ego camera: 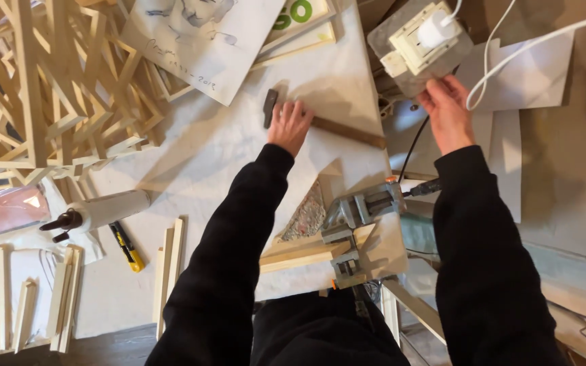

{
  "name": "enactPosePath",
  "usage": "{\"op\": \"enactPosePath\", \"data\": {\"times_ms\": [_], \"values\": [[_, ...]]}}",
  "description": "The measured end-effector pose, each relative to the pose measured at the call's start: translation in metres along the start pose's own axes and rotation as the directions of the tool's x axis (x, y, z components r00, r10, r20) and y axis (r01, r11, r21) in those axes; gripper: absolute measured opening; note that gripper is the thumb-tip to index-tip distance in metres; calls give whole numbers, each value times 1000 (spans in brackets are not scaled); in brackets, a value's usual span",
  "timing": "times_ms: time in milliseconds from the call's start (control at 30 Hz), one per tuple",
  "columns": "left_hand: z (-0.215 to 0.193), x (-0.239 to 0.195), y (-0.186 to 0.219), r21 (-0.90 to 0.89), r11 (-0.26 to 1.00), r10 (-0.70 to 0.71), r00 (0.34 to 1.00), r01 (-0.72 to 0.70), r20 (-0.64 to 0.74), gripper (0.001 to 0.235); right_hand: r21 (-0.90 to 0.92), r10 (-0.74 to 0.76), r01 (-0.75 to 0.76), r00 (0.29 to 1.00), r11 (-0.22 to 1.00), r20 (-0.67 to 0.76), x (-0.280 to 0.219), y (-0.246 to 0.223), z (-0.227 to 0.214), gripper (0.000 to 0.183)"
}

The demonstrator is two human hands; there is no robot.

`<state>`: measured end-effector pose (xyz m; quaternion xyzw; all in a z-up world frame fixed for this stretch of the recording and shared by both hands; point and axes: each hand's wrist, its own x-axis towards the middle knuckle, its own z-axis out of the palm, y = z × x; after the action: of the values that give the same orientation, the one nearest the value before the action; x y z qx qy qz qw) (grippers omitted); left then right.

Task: The person applies glue to small wooden strips, joins them into a corner, and secures the joint in a clamp. They then hammer a nail into the joint and trim the excess with a utility knife.

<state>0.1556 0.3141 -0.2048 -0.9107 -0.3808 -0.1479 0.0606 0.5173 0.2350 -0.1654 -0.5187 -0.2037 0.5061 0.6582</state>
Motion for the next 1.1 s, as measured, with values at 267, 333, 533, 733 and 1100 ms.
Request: {"op": "enactPosePath", "data": {"times_ms": [267, 333, 533, 733, 1100], "values": [[-29, -46, -30, 32, 989, -147, 988, 145, 47, 26, -6, 150, -150, 988, 989, -34, -8, 77, 50, 19], [-32, -52, -35, 31, 984, -176, 983, 174, 50, 28, -14, 173, -174, 984, 985, -43, -12, 83, 56, 19], [-42, -66, -42, -55, 978, -197, 979, 201, 57, 25, -127, 192, -194, 981, 973, -27, -25, 74, 75, 17], [-38, -71, -41, -70, 972, -220, 974, 223, 51, 24, -352, 332, -311, 943, 883, 2, -18, 64, 97, 20], [-46, -75, -35, -136, 957, -248, 966, 256, 73, 45, -750, 361, -207, 931, 628, 46, 0, 76, 77, 26]]}}
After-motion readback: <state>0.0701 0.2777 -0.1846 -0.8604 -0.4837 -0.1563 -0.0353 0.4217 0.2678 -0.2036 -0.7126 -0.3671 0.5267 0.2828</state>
